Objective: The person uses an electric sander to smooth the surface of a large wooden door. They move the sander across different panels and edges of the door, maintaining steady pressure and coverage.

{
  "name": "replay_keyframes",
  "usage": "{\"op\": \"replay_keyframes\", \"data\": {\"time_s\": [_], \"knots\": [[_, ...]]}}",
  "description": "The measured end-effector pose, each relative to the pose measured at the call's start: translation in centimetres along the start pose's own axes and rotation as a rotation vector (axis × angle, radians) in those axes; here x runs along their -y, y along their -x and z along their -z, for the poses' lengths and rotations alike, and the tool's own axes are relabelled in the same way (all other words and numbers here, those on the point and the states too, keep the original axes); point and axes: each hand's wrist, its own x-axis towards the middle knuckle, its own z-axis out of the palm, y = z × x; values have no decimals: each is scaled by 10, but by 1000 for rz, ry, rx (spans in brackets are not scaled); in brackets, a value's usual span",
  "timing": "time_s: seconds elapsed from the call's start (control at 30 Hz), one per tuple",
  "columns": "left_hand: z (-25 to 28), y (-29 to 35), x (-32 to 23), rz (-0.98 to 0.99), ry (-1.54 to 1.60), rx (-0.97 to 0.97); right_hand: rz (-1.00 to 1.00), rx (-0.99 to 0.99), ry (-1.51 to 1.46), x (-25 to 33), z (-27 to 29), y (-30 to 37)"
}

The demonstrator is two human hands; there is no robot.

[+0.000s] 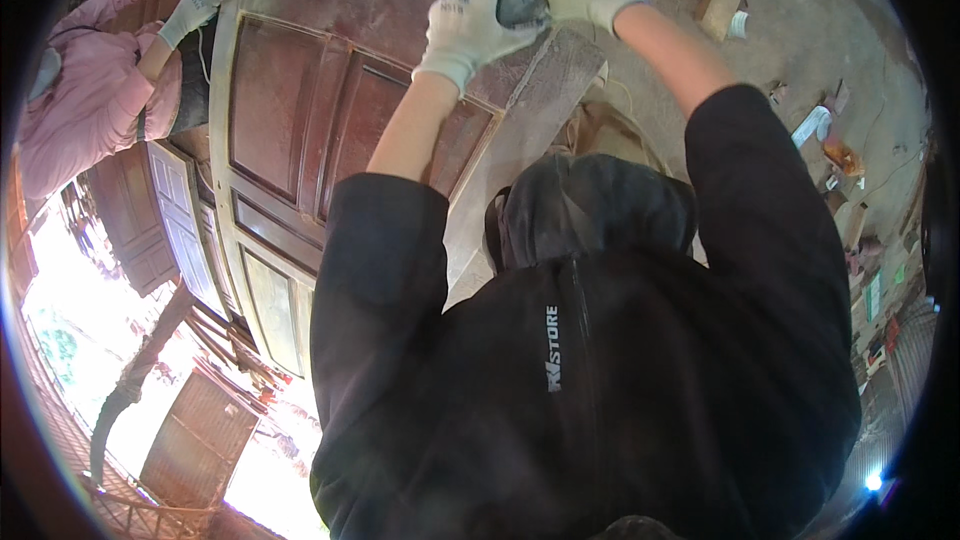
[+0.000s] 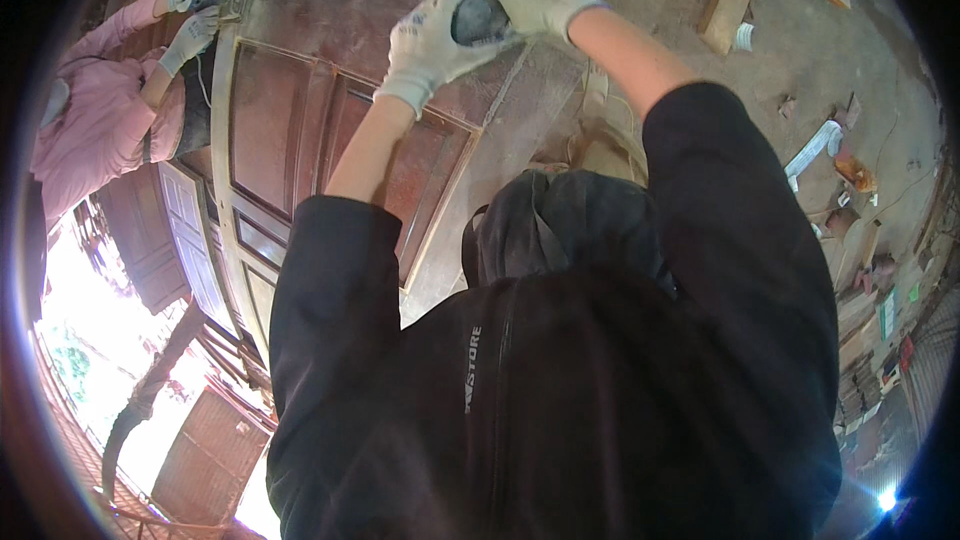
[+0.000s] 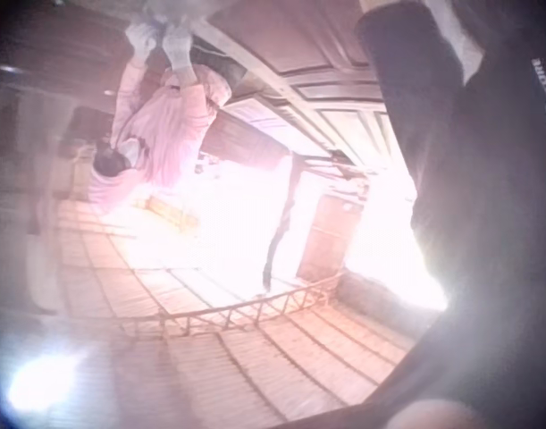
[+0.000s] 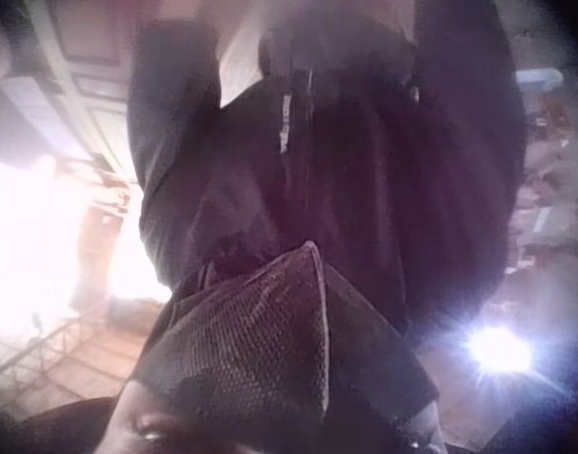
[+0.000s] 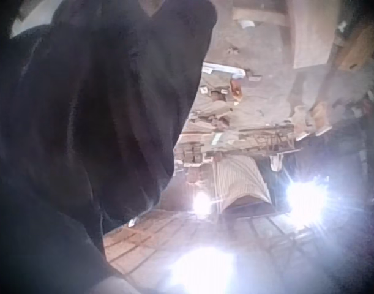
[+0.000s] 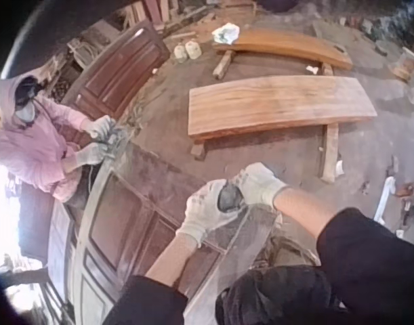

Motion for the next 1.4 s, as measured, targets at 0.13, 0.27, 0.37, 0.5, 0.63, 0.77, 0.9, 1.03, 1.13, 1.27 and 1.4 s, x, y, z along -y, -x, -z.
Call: {"op": "replay_keyframes", "data": {"time_s": [0.13, 0.27, 0.37, 0.5, 0.63, 0.77, 0.9, 1.03, 1.13, 1.27, 1.4], "knots": [[-8, 64, -4, 1, -3, 24, 22, -14, -200, 52, 4, 44], [-6, 165, -11, -7, 15, 123, 55, 75, -323, 124, -36, 97], [-13, 203, -21, -25, 76, 203, -4, 220, -337, 155, -34, 133], [-29, 179, -37, -76, 54, 144, 61, 53, -277, 121, -43, 143], [-47, 92, -59, -92, 67, 20, -35, 184, -167, 41, 0, 122], [-30, 1, -53, -108, 53, 133, -202, 171, -12, -5, 15, 85], [-23, 18, -49, -131, 49, 118, -200, 120, -31, 19, 14, 94], [-19, 119, -36, -126, 40, 22, -22, 143, -172, 88, -12, 109], [-24, 169, -34, -73, 35, 134, 2, 125, -313, 122, -30, 137], [-41, 162, -62, -83, 44, 102, -23, 158, -296, 96, -29, 157], [-65, 95, -85, -125, 72, -40, -87, 153, -157, 27, -16, 147]]}}
